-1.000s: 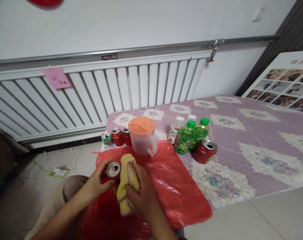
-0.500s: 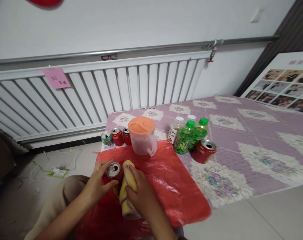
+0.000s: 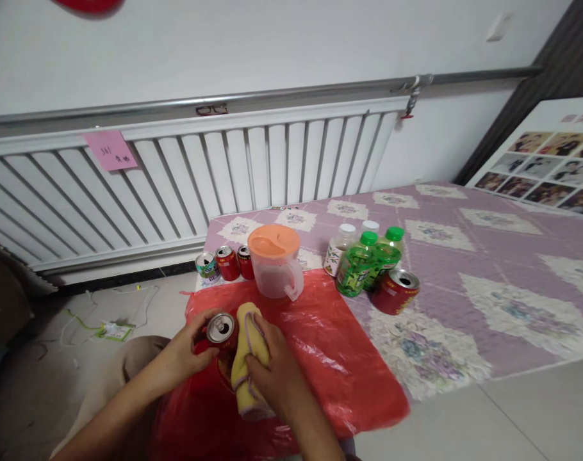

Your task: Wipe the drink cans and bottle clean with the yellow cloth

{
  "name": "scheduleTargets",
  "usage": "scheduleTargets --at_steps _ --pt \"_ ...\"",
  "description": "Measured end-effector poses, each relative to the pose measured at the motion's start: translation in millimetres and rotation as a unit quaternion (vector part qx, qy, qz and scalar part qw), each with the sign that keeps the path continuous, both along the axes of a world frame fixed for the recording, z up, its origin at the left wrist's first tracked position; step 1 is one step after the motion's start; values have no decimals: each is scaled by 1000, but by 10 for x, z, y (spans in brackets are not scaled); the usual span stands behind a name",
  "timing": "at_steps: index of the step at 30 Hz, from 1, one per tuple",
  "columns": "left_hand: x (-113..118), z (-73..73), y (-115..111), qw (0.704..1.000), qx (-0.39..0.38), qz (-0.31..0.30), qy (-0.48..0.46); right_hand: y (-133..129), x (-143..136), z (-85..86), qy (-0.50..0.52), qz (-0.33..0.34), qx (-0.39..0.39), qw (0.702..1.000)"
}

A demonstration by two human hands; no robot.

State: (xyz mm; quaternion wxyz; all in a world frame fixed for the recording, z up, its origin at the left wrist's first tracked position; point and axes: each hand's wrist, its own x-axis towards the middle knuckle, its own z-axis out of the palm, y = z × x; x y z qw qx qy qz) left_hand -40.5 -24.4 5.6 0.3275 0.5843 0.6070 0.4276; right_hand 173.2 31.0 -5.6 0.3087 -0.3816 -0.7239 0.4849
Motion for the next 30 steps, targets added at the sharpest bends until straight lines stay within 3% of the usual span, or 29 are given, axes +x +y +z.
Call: scheduleTargets --at_steps 6,13,21,30 --pt "25 46 -15 1000 -5 -3 27 50 -20 -84 -58 32 15 998" --pt "146 -81 3 992 30 100 67 22 -12 -26 -12 13 30 999" --pt "69 -60 -3 999 15 48 21 4 33 58 63 -14 19 998" --pt "60 49 -33 999 -30 -10 -18 47 8 -48 -41 26 17 999"
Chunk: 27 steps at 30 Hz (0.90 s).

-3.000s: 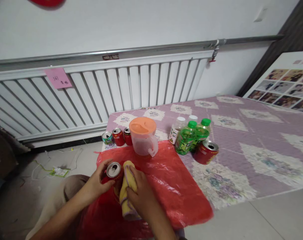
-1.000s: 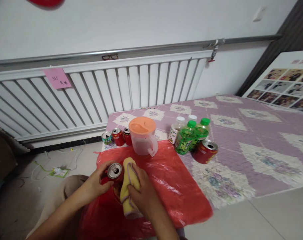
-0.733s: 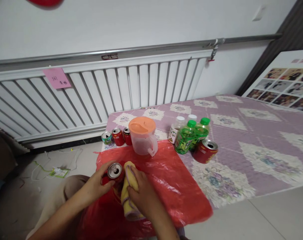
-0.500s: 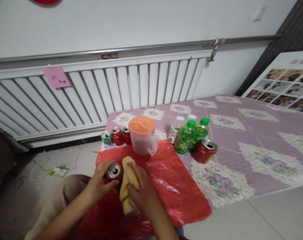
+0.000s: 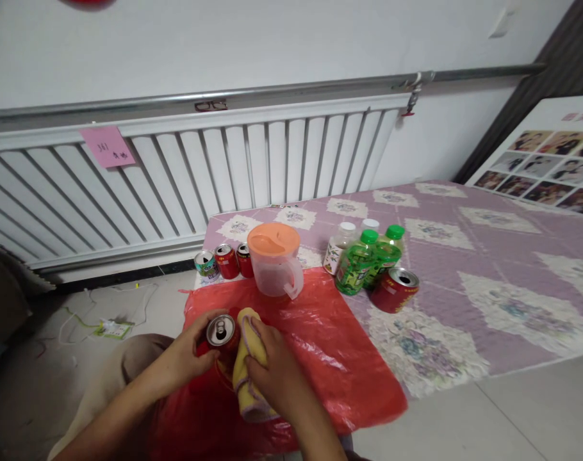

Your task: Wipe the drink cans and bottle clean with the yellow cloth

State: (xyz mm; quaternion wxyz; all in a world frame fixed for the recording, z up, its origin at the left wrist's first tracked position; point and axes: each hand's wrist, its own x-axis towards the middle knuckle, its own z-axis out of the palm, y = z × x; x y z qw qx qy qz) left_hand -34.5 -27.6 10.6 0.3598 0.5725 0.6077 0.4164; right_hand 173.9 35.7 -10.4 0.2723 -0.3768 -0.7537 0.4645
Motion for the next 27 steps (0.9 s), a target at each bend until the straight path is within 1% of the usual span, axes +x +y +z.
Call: scheduleTargets --at_steps 2,4,8,11,12,15,18,20,24,27 --pt "9 0 -6 1000 0 -4 1 10 0 -35 -5 5 6 1000" --pt "33 -29 -12 1000 7 8 14 17 -3 -61 -7 5 12 1000" --pt "112 -120 -5 994 51 70 67 10 -12 -55 5 1 25 1000" --pt "147 -144 13 990 56 98 88 -13 1 8 30 -5 30 999" --pt "146 -139 17 990 53 97 90 -21 11 34 41 -7 31 999" --pt "111 -107 12 993 49 62 83 -39 42 99 74 -13 27 997" --pt "60 -71 -7 996 32 44 65 -38 57 111 85 -15 14 996" --pt "37 -41 -15 998 19 40 55 -26 54 88 71 -9 11 997" --pt "26 32 -20 999 12 0 39 3 39 19 5 18 15 1000" --pt "29 43 -26 999 6 -17 42 14 35 -1 -27 27 23 999"
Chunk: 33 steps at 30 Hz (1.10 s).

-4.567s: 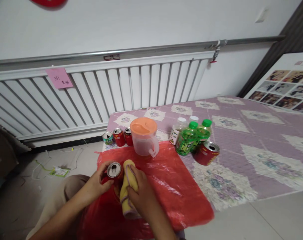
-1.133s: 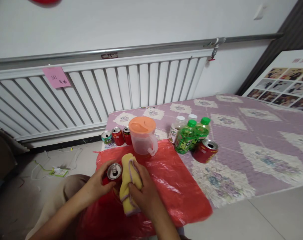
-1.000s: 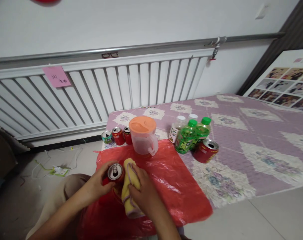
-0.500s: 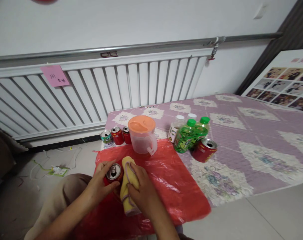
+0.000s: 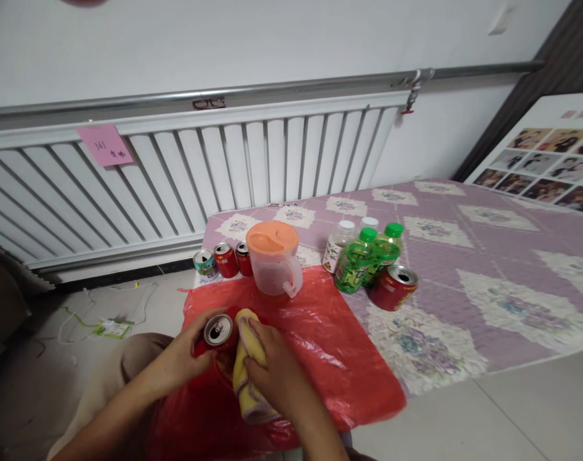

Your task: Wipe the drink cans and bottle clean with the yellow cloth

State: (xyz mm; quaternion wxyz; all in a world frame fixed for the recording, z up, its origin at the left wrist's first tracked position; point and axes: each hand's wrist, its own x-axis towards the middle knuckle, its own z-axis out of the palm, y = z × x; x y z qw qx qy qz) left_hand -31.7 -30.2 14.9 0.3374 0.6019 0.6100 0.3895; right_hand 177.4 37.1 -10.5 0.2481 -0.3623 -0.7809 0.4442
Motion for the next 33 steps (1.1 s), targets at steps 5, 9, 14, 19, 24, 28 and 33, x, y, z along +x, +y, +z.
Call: scheduleTargets --at_steps 5,9,14,19,24,28,33 --pt "25 -101 -5 996 49 51 63 -5 -6 11 8 1 -3 1000" --pt "44 -133 5 992 44 88 83 -22 -6 39 66 -13 -1 998" --pt "3 -63 -14 996 58 36 62 -41 27 116 116 -33 -25 992" --pt "-21 27 -25 999 18 5 35 -22 37 96 53 -18 -41 998" --pt "-31 26 -15 1000 -2 -18 18 10 15 9 13 -2 -27 1000" --pt "-51 -65 -8 999 20 -6 24 3 2 13 44 -10 -8 999" --pt "-10 -120 8 997 55 28 43 -17 11 53 87 -23 -5 996"
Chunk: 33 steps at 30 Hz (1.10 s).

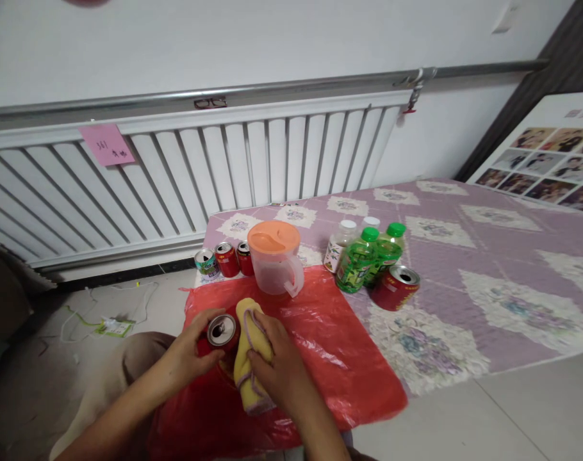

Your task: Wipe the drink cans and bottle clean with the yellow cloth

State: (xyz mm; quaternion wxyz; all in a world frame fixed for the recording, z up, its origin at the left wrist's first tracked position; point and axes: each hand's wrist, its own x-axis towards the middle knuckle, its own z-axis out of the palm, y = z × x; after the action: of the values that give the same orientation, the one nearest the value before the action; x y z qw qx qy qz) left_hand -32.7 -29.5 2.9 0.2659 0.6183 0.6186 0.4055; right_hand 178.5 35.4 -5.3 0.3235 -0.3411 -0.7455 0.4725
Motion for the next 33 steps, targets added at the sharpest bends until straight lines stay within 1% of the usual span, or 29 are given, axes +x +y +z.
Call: scheduleTargets --at_steps 7,12,16,18,20,22,26,28,30,33 --pt "77 32 28 999 19 31 29 -19 63 32 -26 12 -23 999" --pt "108 0 46 996 11 66 50 -71 126 78 -60 17 -31 998" --pt "162 -23 64 993 14 106 44 -136 188 93 -63 27 -44 997" --pt "191 -16 64 993 -1 117 26 -160 210 77 -58 25 -43 997" --pt "203 2 52 993 -36 110 1 -174 219 56 -54 19 -43 997" --pt "182 23 27 995 -60 80 -21 -180 217 48 -51 13 -44 998" --pt "41 45 -30 997 -54 -12 -44 -184 203 94 -55 8 -52 997" --pt "-30 36 -46 996 -59 -43 -44 -185 199 124 -62 9 -53 997" --pt "-62 13 -47 996 -59 -44 -42 -184 197 137 -66 11 -48 997" --pt "-35 -36 -22 998 -42 -17 -39 -179 196 119 -59 4 -32 998"
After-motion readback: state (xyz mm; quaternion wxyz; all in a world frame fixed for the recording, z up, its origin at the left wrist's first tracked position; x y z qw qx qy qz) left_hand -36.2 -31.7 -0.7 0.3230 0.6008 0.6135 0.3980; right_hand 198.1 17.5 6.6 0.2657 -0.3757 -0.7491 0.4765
